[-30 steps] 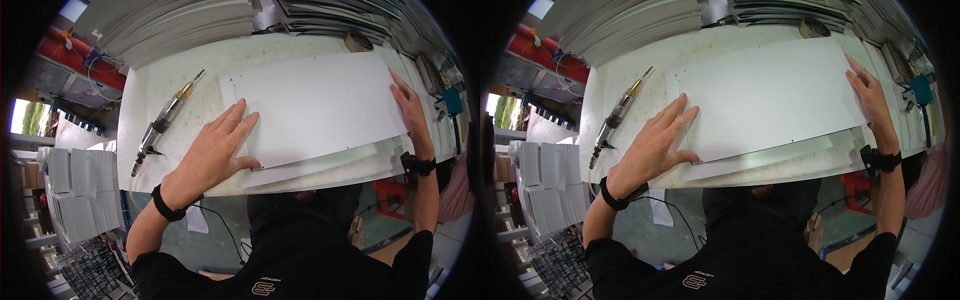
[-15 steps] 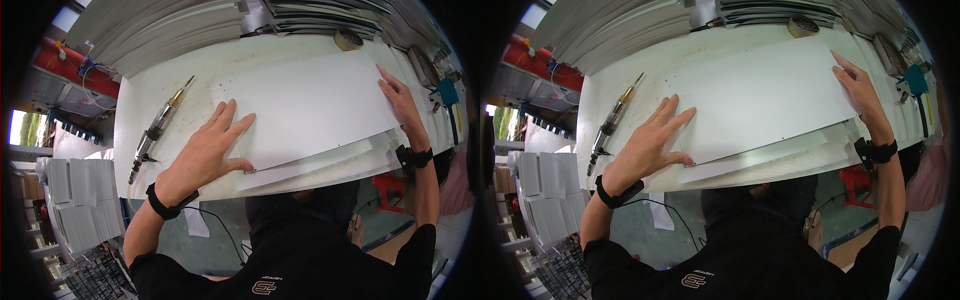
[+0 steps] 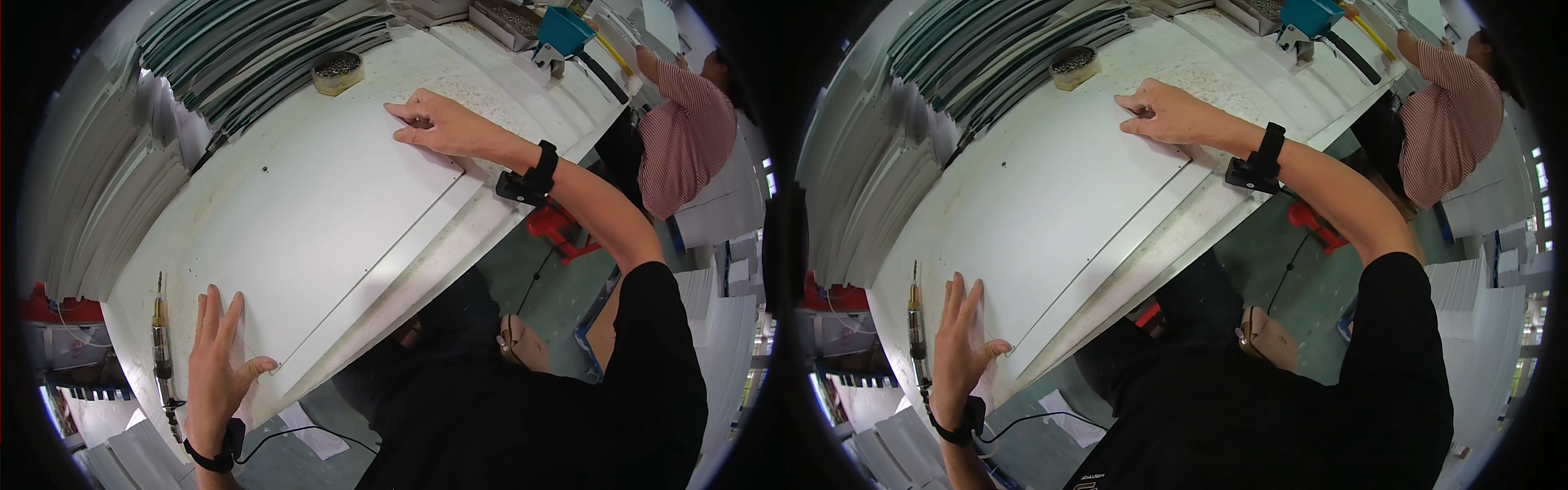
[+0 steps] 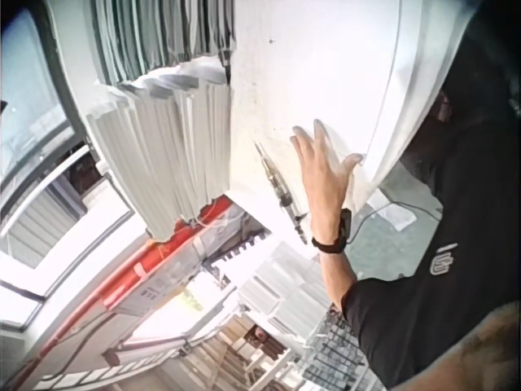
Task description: The person uses a pneumatic screwdriver to fasten screws into pre-drilled holes on a white rectangular frame. After securing the frame, the person lifts it and places it onto a stack of similar frames. The person then picks up a dark rectangular panel from a nearby pile and places it on the workbench.
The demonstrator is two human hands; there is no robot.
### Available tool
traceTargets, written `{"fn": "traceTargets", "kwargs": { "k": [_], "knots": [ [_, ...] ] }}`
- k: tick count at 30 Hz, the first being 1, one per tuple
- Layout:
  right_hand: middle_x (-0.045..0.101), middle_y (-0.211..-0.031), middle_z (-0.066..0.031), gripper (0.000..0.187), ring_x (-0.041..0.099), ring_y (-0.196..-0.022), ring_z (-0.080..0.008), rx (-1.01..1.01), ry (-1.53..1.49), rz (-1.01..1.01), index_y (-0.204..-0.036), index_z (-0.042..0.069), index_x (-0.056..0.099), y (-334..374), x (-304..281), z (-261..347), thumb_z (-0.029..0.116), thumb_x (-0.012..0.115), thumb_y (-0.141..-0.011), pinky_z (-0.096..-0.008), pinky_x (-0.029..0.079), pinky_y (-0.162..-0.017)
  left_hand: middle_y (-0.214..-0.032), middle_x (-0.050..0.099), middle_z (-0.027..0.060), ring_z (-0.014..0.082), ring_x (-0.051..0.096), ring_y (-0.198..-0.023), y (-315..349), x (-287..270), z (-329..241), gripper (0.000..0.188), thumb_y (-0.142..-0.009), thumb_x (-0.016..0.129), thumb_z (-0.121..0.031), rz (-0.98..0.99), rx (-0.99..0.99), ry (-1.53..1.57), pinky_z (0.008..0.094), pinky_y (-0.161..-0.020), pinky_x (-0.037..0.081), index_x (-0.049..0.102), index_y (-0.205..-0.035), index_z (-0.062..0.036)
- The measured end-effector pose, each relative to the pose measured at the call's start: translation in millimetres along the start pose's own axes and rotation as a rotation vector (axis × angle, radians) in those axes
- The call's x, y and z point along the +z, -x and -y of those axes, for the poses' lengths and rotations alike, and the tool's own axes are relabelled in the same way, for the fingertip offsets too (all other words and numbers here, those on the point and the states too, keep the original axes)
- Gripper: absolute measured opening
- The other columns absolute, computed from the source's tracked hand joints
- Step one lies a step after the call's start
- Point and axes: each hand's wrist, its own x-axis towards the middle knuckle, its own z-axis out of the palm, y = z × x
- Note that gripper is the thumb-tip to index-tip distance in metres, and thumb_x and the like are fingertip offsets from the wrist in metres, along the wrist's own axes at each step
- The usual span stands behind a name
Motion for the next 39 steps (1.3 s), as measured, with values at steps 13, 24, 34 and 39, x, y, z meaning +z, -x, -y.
{"fn": "traceTargets", "kwargs": {
  "k": [13, 24, 34, 39],
  "knots": [
    [0.052, -0.112, -0.0136, 0.055, 0.057, -0.096, -0.0265, -0.14, 0.11, -0.016, -0.143, 0.003, 0.059, 21, -12, -6, 0.04, 0.064, -0.102, -0.0377, 0.048, -0.086, -0.167, 0.025, 0.0236, 0.0414, 0.021, -0.156, -28, -16, 5, 0.108, -0.058, 0.088, -0.043, 0.116, 0.049, 0.088, 0.0471, -0.122, 0.035, 0.047, -0.152, -0.0077],
    [0.056, -0.105, -0.0169, 0.063, 0.061, -0.094, -0.032, -0.306, 0.247, 0.164, -0.141, -0.006, 0.053, 9, -39, -10, 0.037, 0.068, -0.098, -0.0411, 0.05, -0.083, -0.164, 0.032, 0.0241, 0.0396, 0.032, -0.152, -54, -50, -43, 0.102, -0.068, 0.09, -0.038, 0.346, -0.021, -0.356, 0.0459, -0.122, 0.034, 0.044, -0.153, -0.0079],
    [0.059, -0.111, -0.0201, 0.066, 0.062, -0.101, -0.0355, -0.38, 0.252, 0.111, -0.137, -0.013, 0.051, 5, -25, -23, 0.037, 0.069, -0.097, -0.0423, 0.053, -0.089, -0.159, 0.034, 0.0321, 0.0434, 0.036, -0.148, -268, 0, -158, 0.075, -0.1, 0.065, -0.037, 0.024, 0.435, -0.224, 0.0443, -0.121, 0.034, 0.036, -0.153, 0.0076],
    [0.059, -0.11, -0.0205, 0.066, 0.062, -0.101, -0.0356, -0.386, 0.236, 0.122, -0.137, -0.014, 0.051, 4, -26, -26, 0.034, 0.07, -0.096, -0.0422, 0.054, -0.088, -0.158, 0.034, 0.034, 0.0457, 0.043, -0.142, -276, 9, -165, 0.075, -0.101, 0.064, -0.035, 0.089, 0.431, -0.188, 0.0451, -0.116, 0.04, 0.034, -0.153, 0.0093]
  ]
}}
